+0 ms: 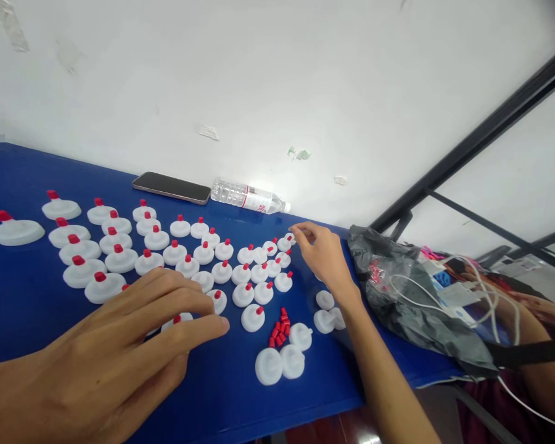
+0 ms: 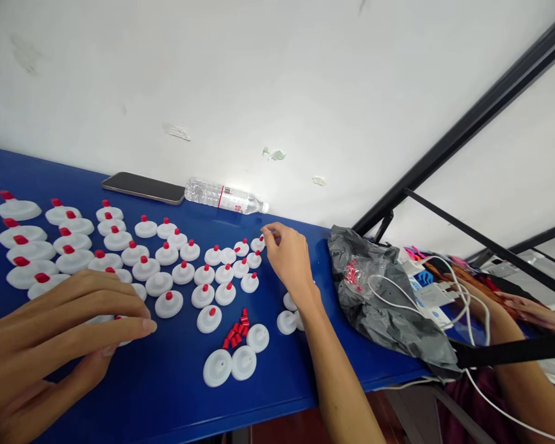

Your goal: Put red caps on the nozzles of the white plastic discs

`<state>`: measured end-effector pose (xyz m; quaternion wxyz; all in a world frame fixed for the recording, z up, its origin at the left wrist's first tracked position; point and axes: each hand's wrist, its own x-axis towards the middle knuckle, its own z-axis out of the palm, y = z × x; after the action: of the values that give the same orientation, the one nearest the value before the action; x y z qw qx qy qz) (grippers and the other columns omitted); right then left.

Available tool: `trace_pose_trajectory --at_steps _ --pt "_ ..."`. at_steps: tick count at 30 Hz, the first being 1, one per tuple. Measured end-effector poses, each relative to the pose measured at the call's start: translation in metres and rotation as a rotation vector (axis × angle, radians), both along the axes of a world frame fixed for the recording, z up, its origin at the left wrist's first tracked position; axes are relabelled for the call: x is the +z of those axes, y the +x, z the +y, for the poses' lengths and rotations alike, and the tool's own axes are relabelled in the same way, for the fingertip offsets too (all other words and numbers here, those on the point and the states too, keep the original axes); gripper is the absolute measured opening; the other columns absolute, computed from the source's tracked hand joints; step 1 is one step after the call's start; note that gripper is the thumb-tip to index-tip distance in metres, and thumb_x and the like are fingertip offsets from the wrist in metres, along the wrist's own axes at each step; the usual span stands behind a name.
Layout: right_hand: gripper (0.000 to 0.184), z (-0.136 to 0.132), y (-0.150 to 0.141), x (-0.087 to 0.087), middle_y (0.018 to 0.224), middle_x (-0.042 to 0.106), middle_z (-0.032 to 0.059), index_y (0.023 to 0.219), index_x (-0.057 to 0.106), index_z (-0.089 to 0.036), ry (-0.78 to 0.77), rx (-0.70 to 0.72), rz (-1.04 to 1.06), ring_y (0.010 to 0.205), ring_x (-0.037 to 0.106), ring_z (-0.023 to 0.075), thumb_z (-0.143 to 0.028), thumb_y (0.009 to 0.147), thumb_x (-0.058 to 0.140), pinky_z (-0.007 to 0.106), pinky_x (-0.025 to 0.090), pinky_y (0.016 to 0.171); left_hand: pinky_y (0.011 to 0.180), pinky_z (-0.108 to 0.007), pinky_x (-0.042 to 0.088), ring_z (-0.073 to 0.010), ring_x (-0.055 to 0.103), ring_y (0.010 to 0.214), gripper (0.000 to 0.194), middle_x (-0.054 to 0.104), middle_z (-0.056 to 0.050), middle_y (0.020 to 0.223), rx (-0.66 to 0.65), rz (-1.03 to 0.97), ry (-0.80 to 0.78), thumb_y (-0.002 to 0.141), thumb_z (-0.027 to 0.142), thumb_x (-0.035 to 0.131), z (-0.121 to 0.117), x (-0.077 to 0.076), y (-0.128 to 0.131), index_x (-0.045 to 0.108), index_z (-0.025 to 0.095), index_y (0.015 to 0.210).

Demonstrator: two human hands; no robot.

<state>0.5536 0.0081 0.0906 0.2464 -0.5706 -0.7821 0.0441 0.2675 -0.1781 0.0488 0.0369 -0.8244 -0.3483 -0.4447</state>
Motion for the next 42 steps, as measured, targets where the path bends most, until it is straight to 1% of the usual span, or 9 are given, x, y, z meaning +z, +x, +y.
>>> trace_pose_trajectory --at_steps 4,9,13,19,25,32,36,39,42 --pt "0.034 0.003 0.003 -0.004 0.138 0.091 0.0143 0.136 0.090 -0.019 0.027 0.010 -0.028 0.130 0.084 0.0349 -0.021 0.119 0.061 0.042 0.057 0.116 0.111 -0.039 0.060 -0.0203 0.074 0.115 0.048 0.079 -0.005 0.120 -0.012 0.013 -0.004 0.110 -0.008 0.048 -0.001 0.000 0.000 0.073 0.023 0.135" --pt "0.030 0.005 0.003 -0.009 0.123 0.094 0.0163 0.116 0.093 -0.018 0.009 0.006 -0.029 0.119 0.088 0.0369 -0.016 0.114 0.064 0.042 0.060 0.107 0.115 -0.038 0.057 -0.0188 0.071 0.118 0.047 0.077 -0.003 0.120 0.002 0.030 -0.007 0.112 -0.007 0.046 -0.001 -0.001 -0.001 0.072 0.024 0.135" --pt "0.026 0.001 0.006 0.002 0.119 0.094 0.0185 0.112 0.093 -0.017 0.095 -0.019 0.080 0.115 0.087 0.0397 -0.020 0.111 0.067 0.049 0.061 0.107 0.116 -0.037 0.058 -0.0201 0.071 0.123 0.046 0.078 -0.003 0.124 0.011 0.023 -0.002 0.111 -0.004 0.048 0.002 -0.002 -0.003 0.073 0.025 0.137" --pt "0.017 -0.016 0.001 0.025 0.104 0.094 0.0085 0.098 0.091 -0.023 0.165 0.087 0.356 0.100 0.088 0.0301 -0.038 0.102 0.083 0.044 0.067 0.101 0.115 -0.036 0.061 -0.0212 0.073 0.126 0.043 0.077 -0.004 0.130 0.046 0.015 0.007 0.110 -0.002 0.052 0.006 -0.001 -0.005 0.075 0.027 0.133" --pt "0.020 -0.037 -0.014 0.032 0.093 0.089 0.0015 0.095 0.081 -0.025 -0.017 0.354 0.685 0.088 0.085 0.0213 -0.034 0.088 0.098 0.033 0.067 0.081 0.117 -0.035 0.060 -0.0186 0.071 0.127 0.044 0.072 -0.005 0.136 0.075 0.050 -0.010 0.113 -0.001 0.050 0.008 0.002 -0.005 0.070 0.027 0.141" --pt "0.018 -0.065 -0.034 0.028 0.099 0.093 -0.0001 0.099 0.094 -0.028 -0.362 0.840 0.752 0.087 0.087 0.0185 -0.019 0.088 0.106 0.027 0.067 0.072 0.131 -0.048 0.057 -0.0288 0.073 0.140 0.052 0.079 -0.007 0.147 0.152 0.102 -0.019 0.120 0.036 0.060 0.013 -0.003 -0.011 0.054 0.028 0.171" --pt "0.012 -0.071 -0.045 0.017 0.094 0.094 0.0035 0.090 0.096 -0.026 -0.356 1.019 0.753 0.083 0.088 0.0212 -0.025 0.090 0.108 0.028 0.067 0.069 0.114 -0.043 0.067 -0.0258 0.082 0.116 0.043 0.086 -0.004 0.126 0.093 0.093 0.074 0.115 0.022 0.065 0.015 -0.003 -0.011 0.068 0.026 0.158" --pt "0.015 -0.073 -0.044 0.021 0.097 0.095 0.0037 0.094 0.096 -0.025 -0.369 0.987 0.706 0.082 0.088 0.0206 -0.031 0.089 0.109 0.026 0.066 0.067 0.112 -0.041 0.068 -0.0227 0.083 0.112 0.041 0.087 -0.001 0.122 0.099 0.058 0.097 0.114 0.015 0.065 0.014 -0.002 -0.006 0.072 0.026 0.153" --pt "0.014 -0.072 -0.031 0.036 0.091 0.093 0.0006 0.098 0.095 -0.026 -0.425 0.753 0.521 0.079 0.087 0.0186 -0.037 0.095 0.103 0.024 0.061 0.064 0.118 -0.039 0.067 -0.0192 0.082 0.115 0.039 0.085 0.005 0.125 0.149 -0.038 0.074 0.114 0.016 0.065 0.014 -0.001 -0.001 0.074 0.031 0.149"
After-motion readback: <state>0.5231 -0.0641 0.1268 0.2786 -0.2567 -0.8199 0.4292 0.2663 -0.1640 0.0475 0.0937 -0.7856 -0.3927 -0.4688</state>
